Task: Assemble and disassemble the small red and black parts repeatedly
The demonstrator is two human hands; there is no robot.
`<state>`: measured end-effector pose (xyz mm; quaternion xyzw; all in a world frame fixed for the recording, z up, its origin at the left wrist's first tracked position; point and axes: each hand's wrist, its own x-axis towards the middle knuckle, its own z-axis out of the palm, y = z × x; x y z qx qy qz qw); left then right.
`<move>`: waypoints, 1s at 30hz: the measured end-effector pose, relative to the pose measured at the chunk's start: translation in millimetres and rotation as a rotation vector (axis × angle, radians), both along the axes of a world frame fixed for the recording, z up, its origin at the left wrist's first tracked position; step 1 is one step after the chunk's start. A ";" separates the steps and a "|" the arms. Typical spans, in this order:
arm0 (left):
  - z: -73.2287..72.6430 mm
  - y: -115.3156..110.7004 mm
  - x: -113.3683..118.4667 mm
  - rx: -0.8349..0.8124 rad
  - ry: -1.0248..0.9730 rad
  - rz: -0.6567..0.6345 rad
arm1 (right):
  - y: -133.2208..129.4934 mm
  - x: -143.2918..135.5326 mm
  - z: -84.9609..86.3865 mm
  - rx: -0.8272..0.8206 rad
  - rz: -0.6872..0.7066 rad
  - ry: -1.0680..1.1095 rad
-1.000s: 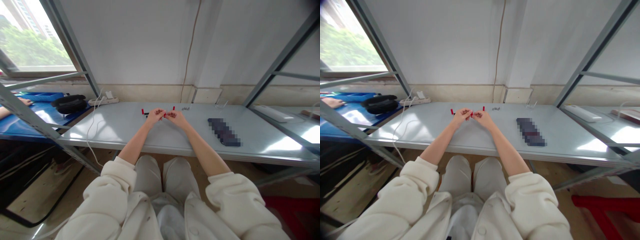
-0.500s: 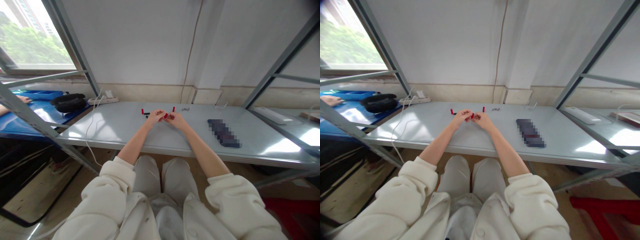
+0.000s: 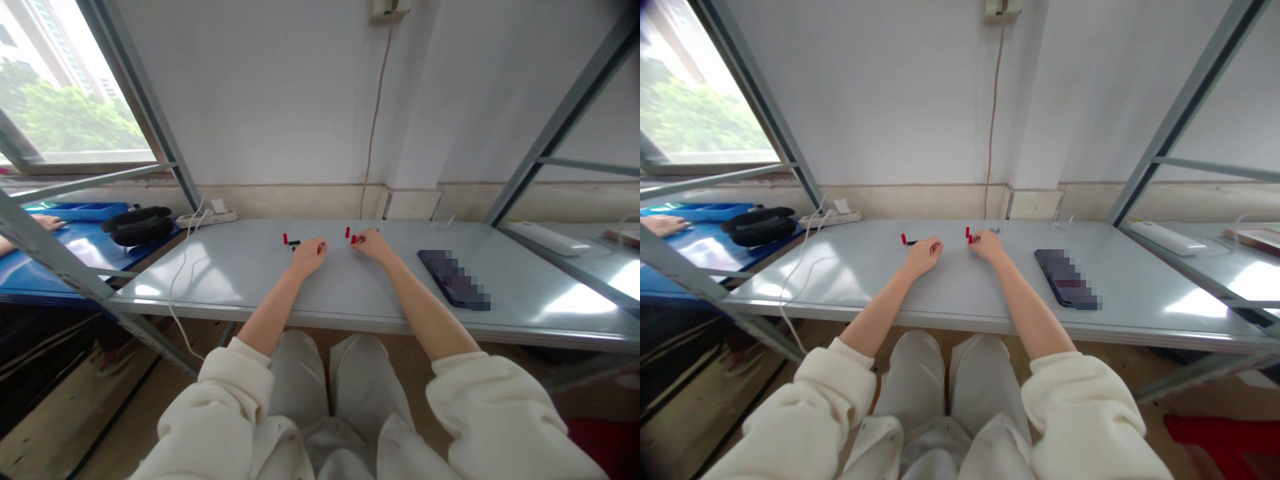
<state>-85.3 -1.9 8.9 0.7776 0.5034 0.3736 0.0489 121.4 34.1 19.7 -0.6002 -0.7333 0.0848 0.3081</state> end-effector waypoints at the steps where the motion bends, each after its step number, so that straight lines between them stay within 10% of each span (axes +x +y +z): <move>1: -0.2 -0.9 -0.2 0.006 0.043 0.007 | 4.6 4.1 0.4 -0.012 -0.022 -0.013; 30: 11.4 -11.7 4.2 -0.111 0.285 0.068 | 25.8 -9.2 -17.6 -0.036 -0.116 -0.106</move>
